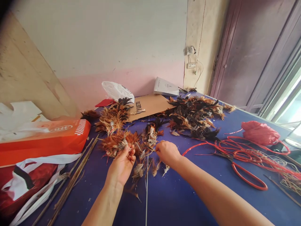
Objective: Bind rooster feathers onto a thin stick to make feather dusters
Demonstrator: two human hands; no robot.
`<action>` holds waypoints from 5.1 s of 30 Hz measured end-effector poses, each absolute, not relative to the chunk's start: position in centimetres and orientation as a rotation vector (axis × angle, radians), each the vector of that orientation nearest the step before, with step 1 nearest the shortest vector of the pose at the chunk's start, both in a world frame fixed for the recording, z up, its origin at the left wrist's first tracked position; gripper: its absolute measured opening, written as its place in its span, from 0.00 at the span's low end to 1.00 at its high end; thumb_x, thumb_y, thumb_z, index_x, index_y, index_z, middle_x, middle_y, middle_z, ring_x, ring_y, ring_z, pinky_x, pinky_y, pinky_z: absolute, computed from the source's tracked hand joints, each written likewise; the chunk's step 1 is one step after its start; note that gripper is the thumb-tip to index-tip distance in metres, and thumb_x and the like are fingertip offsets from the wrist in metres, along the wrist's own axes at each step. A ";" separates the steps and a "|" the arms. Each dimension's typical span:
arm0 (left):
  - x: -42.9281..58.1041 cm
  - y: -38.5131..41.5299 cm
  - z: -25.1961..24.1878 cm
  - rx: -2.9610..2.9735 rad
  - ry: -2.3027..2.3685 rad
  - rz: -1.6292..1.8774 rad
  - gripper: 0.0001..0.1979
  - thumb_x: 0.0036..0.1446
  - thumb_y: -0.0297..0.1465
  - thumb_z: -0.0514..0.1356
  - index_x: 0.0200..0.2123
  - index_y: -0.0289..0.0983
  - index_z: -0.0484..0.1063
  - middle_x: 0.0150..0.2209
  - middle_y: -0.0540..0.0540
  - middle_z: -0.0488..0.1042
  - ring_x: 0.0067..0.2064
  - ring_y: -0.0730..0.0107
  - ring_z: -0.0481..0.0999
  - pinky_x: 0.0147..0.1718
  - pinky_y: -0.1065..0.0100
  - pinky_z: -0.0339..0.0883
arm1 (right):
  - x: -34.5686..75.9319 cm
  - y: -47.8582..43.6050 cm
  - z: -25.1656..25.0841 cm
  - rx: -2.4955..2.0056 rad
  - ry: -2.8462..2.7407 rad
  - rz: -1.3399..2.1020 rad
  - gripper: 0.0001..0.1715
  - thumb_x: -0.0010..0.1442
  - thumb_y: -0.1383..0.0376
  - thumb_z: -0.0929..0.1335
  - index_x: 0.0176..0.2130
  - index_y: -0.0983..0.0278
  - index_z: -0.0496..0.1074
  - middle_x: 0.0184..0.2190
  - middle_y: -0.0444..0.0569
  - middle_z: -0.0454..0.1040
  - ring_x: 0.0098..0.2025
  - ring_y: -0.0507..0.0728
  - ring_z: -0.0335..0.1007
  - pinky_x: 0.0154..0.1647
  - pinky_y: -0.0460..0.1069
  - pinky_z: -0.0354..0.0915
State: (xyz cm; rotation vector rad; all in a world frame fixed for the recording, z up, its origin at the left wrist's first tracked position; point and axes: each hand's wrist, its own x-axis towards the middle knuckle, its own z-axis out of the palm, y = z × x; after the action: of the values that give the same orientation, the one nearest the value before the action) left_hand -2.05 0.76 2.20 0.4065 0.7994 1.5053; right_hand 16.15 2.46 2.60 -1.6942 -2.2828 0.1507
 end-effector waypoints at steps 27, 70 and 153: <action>-2.8 1.0 2.2 0.310 0.773 1.582 0.04 0.47 0.24 0.61 0.30 0.33 0.72 0.30 0.47 0.72 0.27 0.79 0.71 0.20 0.79 0.62 | 16.0 4.2 3.2 -1.609 -2.359 0.026 0.16 0.55 0.67 0.60 0.41 0.58 0.71 0.37 0.48 0.71 0.38 0.54 0.68 0.37 0.45 0.59; 0.3 -0.9 1.6 0.644 0.877 1.149 0.08 0.41 0.27 0.65 0.27 0.29 0.73 0.22 0.45 0.73 0.22 0.77 0.70 0.18 0.79 0.62 | 14.0 1.8 2.9 -1.188 -1.669 0.921 0.05 0.46 0.65 0.67 0.26 0.65 0.71 0.23 0.43 0.70 0.25 0.50 0.64 0.27 0.45 0.60; -6.3 0.8 4.4 0.295 0.196 1.483 0.11 0.57 0.23 0.50 0.30 0.34 0.71 0.25 0.50 0.68 0.27 0.83 0.68 0.22 0.83 0.61 | 12.2 3.3 1.1 -1.572 -2.141 0.307 0.10 0.50 0.65 0.64 0.33 0.62 0.73 0.33 0.48 0.72 0.36 0.54 0.67 0.37 0.46 0.59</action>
State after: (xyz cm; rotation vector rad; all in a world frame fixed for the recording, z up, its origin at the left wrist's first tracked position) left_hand -6.29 0.83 4.43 0.2954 0.1958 1.4833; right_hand 12.20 3.32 1.07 -1.5716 -2.1408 0.3066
